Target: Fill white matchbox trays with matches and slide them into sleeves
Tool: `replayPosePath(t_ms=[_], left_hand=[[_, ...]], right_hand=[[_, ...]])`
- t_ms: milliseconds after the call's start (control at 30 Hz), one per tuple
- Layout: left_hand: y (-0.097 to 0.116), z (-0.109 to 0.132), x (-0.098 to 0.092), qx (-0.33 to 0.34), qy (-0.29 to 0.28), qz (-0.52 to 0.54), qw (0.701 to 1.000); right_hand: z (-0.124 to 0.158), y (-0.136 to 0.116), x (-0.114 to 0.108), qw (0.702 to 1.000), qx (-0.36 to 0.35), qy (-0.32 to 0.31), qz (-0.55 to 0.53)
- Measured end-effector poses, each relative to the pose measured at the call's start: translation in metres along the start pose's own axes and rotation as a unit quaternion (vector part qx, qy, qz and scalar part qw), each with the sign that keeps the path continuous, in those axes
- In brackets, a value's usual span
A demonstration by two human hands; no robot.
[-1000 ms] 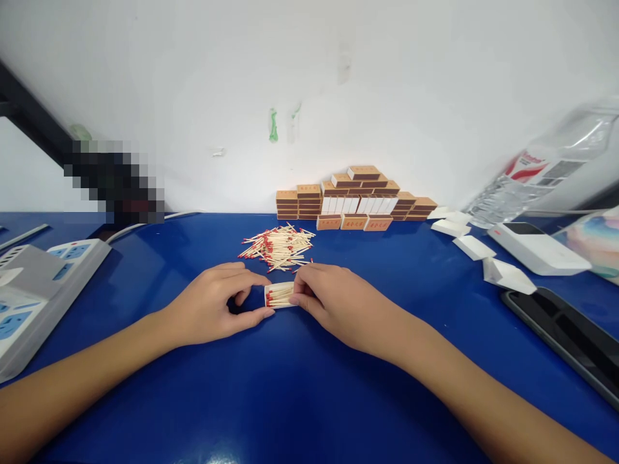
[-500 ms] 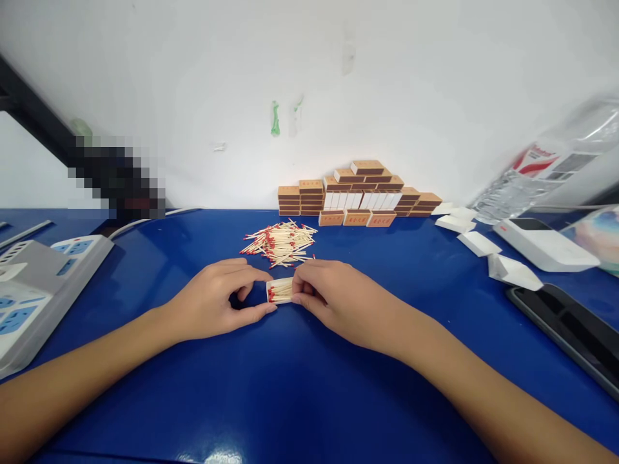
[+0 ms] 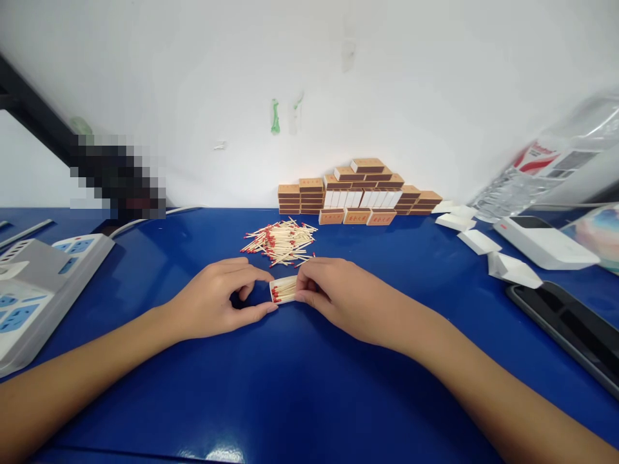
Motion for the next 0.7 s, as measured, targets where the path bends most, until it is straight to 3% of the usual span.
replayPosePath(t_ms=[200, 700], left_hand=[[-0.002, 0.0, -0.001, -0.009, 0.0, 0.005, 1.0], [0.005, 0.001, 0.0, 0.015, -0.002, 0.002, 1.0]], right_hand=[[-0.003, -0.001, -0.006, 0.999, 0.0, 0.032, -0.009], [-0.007, -0.011, 0.003, 0.998, -0.042, 0.036, 0.001]])
Point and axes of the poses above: each hand's wrist, its own z-axis away from the middle knuckle, its own x-axis out of the palm, y = z × x, the point moved 10 cm from there along -z, towards the middle knuckle, and after that the axes turned 1 degree about -y, right-handed, at the moved point
